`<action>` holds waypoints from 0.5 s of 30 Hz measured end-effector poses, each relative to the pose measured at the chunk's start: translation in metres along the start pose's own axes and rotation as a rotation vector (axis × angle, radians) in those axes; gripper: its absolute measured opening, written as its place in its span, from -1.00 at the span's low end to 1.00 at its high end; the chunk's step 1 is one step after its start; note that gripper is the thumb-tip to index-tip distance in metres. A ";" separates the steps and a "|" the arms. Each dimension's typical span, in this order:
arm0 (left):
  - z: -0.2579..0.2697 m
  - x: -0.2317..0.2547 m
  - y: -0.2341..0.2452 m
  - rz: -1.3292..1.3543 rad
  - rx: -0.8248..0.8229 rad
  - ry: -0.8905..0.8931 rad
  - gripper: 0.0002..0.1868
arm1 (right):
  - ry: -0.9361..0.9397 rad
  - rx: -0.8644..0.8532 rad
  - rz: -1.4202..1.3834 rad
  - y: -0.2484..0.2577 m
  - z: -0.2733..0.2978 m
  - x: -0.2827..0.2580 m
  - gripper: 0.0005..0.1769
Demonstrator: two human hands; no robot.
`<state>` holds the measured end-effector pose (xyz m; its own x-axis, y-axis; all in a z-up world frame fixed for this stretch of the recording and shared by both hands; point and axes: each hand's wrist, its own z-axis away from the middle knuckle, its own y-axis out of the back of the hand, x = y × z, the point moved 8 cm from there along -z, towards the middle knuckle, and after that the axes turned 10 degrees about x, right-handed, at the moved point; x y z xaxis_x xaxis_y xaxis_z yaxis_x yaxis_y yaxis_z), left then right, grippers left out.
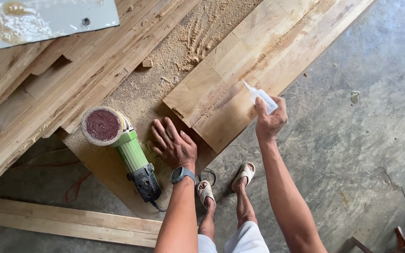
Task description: The person applies a white liquid from a squeeze bottle along a crack in a wooden plank. They then use their hand to spread the liquid into the crack and wipe the surface.
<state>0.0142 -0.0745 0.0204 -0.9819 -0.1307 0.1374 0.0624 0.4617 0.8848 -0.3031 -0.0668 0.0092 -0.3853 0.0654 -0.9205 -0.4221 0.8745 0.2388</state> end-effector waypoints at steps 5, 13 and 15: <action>0.003 -0.002 -0.004 -0.001 -0.007 0.011 -0.39 | 0.025 -0.007 0.069 -0.001 0.007 -0.005 -0.69; 0.002 -0.001 -0.003 0.006 -0.018 0.013 -0.39 | 0.019 -0.053 0.119 -0.003 0.015 -0.015 -0.65; 0.001 -0.001 -0.002 0.008 -0.020 0.016 -0.39 | 0.016 -0.073 0.130 -0.005 0.017 -0.012 -0.66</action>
<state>0.0151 -0.0744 0.0180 -0.9784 -0.1410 0.1509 0.0735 0.4451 0.8924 -0.2830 -0.0637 0.0136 -0.4534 0.1680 -0.8753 -0.4260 0.8218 0.3784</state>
